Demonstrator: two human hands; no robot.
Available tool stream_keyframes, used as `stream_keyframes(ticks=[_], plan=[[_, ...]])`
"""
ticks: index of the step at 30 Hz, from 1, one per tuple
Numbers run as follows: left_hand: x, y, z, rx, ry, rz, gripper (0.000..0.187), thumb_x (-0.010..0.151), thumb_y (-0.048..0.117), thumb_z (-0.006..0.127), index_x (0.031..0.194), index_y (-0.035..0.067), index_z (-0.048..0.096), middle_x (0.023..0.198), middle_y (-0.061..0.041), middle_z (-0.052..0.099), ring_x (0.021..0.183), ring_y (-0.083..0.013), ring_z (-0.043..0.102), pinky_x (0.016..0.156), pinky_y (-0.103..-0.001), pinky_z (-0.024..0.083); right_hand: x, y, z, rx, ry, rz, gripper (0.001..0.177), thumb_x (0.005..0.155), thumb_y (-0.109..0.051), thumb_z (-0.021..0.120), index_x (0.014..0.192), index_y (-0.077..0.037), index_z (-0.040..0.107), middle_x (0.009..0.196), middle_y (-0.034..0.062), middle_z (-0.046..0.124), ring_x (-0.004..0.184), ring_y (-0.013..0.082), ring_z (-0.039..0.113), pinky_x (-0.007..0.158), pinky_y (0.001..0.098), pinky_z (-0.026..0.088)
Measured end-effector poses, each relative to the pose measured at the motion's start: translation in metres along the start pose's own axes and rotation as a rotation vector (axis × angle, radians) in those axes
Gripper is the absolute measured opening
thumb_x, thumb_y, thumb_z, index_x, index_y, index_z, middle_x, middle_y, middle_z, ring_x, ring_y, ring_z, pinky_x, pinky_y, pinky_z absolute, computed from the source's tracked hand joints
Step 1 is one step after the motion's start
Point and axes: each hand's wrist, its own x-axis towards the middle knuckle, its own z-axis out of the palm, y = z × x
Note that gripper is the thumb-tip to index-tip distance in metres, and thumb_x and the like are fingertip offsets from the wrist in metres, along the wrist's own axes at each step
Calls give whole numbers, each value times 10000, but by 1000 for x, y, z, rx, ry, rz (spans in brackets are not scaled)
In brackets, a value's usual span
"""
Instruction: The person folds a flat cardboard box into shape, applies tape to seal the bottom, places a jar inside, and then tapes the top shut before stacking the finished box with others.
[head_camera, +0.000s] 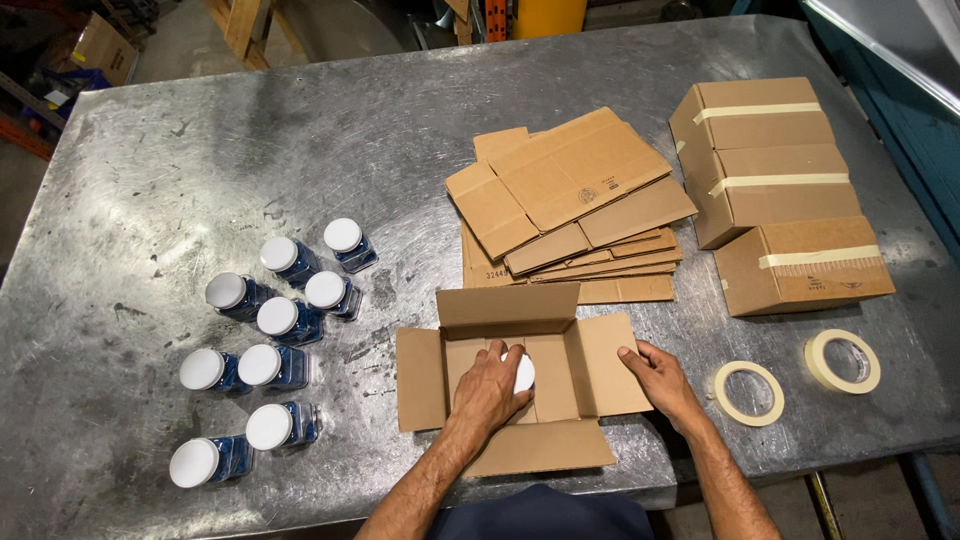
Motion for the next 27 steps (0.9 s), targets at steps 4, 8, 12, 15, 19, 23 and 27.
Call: stream_keyframes(ticks=[4,8,12,15,19,23,27], plan=[[-7,4,-17,-38,-43,-29,754,929,313,849,1557,130,474,1394,-178,517,1304,-468,606,988,-658,634,5,9,-4,-1,3,-5,294,1044,-283,766,1225,-70,856,666,106,719,565,190,650,537,312,537],[-32,-16,-47,-67,308,36,529,983,363,773,1453,177,614,1285,-162,642,1190,-457,682,958,-600,605,32,56,-23,131,-20,-12,426,1131,-381,607,1344,-59,787,818,132,775,707,188,701,649,320,547],[-73,-67,-92,-386,827,-136,295,1155,181,528,1324,127,764,1062,-153,779,1016,-375,768,915,-473,610,19,56,-29,260,-32,-77,418,1091,-133,631,1478,16,685,1031,205,810,887,273,757,804,408,612],[-80,-122,-86,-568,701,-331,430,1048,-17,550,1437,78,706,1184,-296,741,974,-520,757,833,-550,611,16,72,-23,84,-132,-153,621,892,-50,852,1492,-24,695,1294,154,817,1095,240,706,1024,421,567],[-55,-140,-49,-861,353,-267,876,937,-217,557,1700,177,390,1630,-157,526,903,-164,660,649,-257,652,9,61,-3,-155,-277,-68,627,850,-434,843,1444,-269,728,1273,147,779,1095,288,848,1051,557,700],[-33,-108,-58,-774,261,-173,1121,875,315,849,1749,275,148,1762,-133,327,1382,-336,577,860,-495,648,5,55,16,-425,-292,-378,464,932,-329,848,1386,-273,771,1447,7,596,1192,163,673,992,340,619],[-12,-101,-53,-497,223,-67,1265,872,316,893,1782,276,15,1719,-219,454,1558,-414,441,1219,-583,391,-1,51,17,-469,-255,-437,418,948,-326,842,1357,-274,770,1444,0,626,1200,161,680,941,321,587]])
